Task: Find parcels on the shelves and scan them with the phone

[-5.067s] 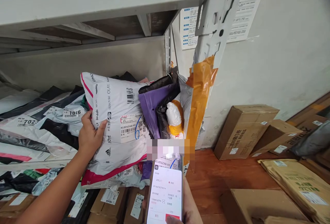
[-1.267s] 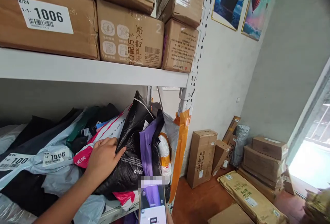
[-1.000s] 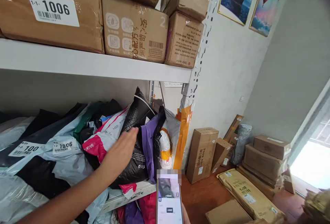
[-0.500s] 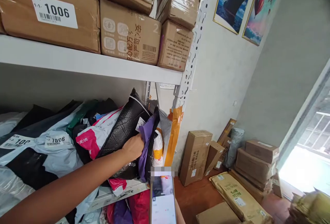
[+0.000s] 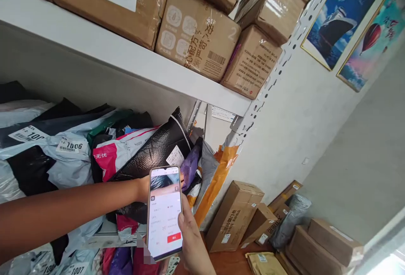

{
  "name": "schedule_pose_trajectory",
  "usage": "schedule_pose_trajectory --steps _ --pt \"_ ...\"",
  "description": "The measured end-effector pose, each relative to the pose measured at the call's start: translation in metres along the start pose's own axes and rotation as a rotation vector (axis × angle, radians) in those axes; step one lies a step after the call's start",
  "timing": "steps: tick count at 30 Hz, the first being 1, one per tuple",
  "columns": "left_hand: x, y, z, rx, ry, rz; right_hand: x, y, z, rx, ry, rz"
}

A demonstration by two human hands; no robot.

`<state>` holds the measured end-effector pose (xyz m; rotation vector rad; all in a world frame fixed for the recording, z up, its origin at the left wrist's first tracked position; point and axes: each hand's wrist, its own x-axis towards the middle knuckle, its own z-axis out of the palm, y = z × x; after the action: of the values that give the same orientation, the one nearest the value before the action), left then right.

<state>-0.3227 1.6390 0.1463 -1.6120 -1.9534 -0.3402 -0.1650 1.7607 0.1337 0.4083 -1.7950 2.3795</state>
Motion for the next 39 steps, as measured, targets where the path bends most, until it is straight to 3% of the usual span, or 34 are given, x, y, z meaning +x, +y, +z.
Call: schedule_pose_trajectory --steps 3,9,12,24,31,39 --pt "-0.004 0.001 -0.002 -0.092 -0.052 0.166 0.005 -0.002 -0.006 -0.017 0.056 0.007" --pt "0.0 -0.001 0.008 -0.087 0.016 0.182 0.005 -0.004 -0.01 0.025 0.078 0.009" --pt "0.004 -0.001 0.003 -0.088 -0.019 0.212 0.004 -0.004 -0.011 0.019 0.099 0.008" --pt "0.014 0.023 -0.037 -0.07 -0.036 0.168 0.002 -0.017 -0.009 -0.021 0.076 -0.019" --pt "0.016 0.022 -0.035 0.03 -0.086 0.165 0.003 -0.017 -0.01 -0.007 0.097 -0.015" --pt "0.015 0.02 -0.032 0.006 -0.038 0.181 0.003 -0.016 -0.009 -0.026 0.093 -0.038"
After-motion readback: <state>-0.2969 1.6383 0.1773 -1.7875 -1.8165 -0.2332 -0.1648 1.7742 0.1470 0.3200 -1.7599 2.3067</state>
